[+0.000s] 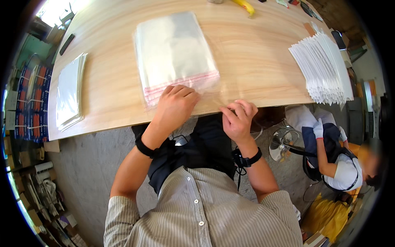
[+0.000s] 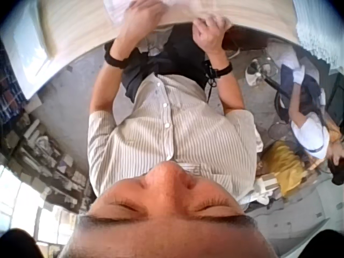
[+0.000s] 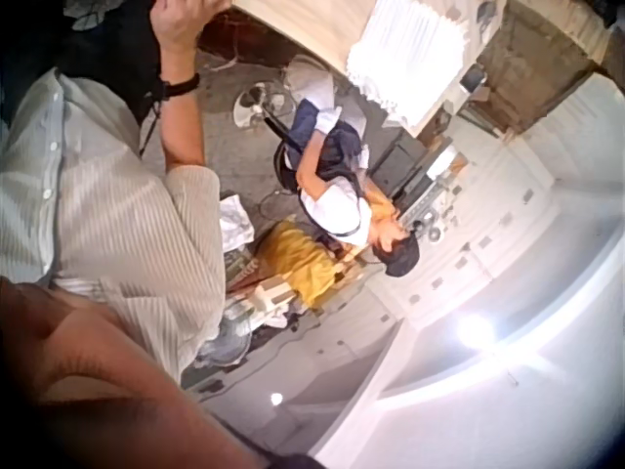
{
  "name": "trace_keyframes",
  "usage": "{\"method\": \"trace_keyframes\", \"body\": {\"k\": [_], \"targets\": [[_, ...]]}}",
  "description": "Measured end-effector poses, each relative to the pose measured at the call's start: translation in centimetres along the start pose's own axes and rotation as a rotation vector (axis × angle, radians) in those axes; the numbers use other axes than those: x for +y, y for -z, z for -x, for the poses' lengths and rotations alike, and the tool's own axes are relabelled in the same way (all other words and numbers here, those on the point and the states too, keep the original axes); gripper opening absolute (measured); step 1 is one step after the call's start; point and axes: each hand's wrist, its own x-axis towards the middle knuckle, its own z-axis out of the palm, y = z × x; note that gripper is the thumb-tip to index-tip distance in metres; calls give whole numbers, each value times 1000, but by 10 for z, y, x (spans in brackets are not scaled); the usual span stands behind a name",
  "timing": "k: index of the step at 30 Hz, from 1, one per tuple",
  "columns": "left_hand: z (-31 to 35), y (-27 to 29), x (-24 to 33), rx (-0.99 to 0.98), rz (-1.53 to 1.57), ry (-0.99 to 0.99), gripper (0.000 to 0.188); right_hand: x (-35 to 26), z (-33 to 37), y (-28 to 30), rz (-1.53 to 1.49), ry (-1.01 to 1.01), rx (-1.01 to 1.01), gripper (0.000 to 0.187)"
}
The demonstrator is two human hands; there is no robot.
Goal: The person places individual white boards into plastic bags and seals them by hand, then stacks the filled bags on the table.
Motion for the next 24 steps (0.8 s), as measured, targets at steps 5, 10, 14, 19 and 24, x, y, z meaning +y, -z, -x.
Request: {"method": "trace_keyframes", "body": {"k": [5,10,14,19,24], "targets": [[-2,5,5,35,-12,-30,9,1,-3,3,-23,-38,-89,19],[3,-1,9,5,-21,-49,14,27,-14,40,-142,-59,-53,26],[5,-4,11,-13,-7,-44,19,79,-27,111,33,-123,157,21],[14,-8,4,-19,18,-24,23,185,-29,212,262,-294,488,14],[16,-8,3,-10,58,-38,26,270,-28,288,592,-369,419,19]]}}
